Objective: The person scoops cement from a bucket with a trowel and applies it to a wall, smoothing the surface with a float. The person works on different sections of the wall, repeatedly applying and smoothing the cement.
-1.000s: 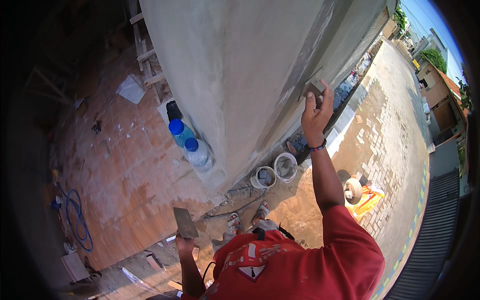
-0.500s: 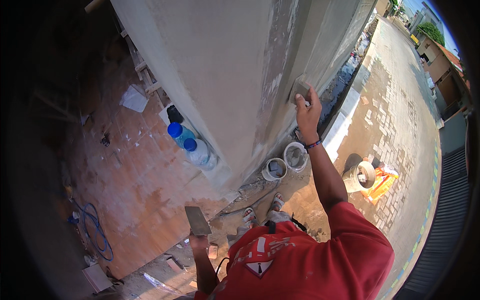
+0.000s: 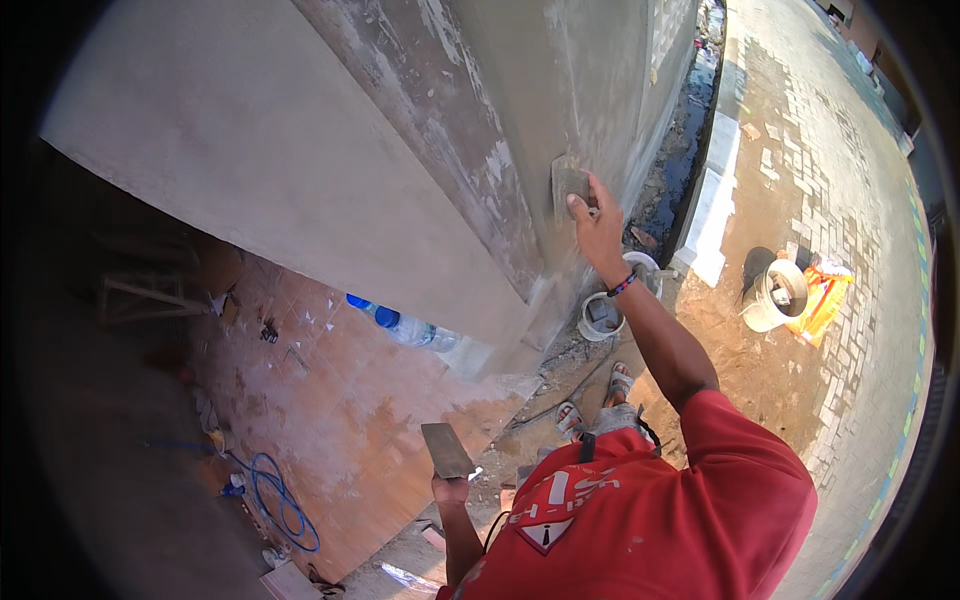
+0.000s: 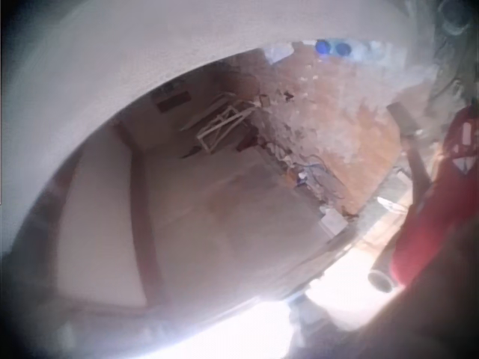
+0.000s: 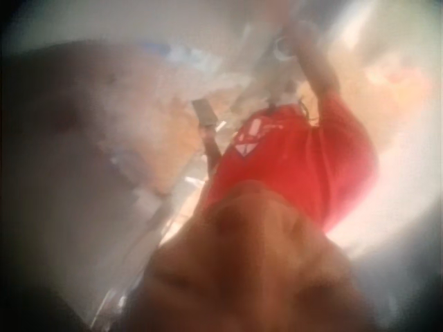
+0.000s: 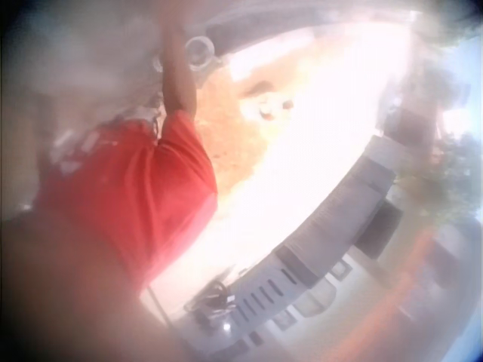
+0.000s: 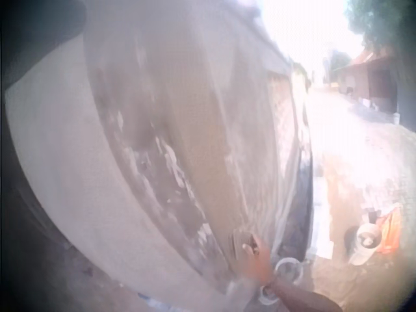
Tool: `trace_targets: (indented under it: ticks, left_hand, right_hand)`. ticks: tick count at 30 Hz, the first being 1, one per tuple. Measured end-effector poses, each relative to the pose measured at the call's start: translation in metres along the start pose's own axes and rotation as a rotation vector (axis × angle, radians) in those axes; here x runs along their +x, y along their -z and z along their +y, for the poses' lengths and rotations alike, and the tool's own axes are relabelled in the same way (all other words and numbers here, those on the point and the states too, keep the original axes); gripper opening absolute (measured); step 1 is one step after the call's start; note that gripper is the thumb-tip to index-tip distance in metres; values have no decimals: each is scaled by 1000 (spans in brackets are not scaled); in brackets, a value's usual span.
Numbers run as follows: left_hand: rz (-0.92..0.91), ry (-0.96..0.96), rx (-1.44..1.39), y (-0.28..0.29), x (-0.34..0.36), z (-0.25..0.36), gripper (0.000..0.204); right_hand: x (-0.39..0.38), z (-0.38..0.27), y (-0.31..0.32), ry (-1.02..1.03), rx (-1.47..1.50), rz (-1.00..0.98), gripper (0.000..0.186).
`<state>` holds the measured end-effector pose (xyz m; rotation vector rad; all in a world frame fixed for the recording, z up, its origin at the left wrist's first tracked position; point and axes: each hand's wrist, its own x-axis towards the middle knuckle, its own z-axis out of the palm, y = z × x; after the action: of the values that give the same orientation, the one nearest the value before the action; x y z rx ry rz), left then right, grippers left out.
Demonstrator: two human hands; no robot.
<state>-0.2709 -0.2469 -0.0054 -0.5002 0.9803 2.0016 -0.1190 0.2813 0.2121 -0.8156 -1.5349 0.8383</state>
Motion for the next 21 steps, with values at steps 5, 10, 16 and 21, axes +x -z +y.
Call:
trace_targets:
  ticks: [5,10,16,21]
  left_hand:
    - [33,19,-9,19,-9,15,33]
    - [36,46,21,29,-11,12,30]
    - [-72,107,92,27,-7,5,30]
    - [134,67,140,-15,-30,-32,31]
  right_hand:
    - [65,-102,16,160,280,73,41]
    - [36,-73,-11,257,-6,39,42]
    - [-58,112,-3,-409,70,12,52]
    - [-101,187,79,-725,51,50,55]
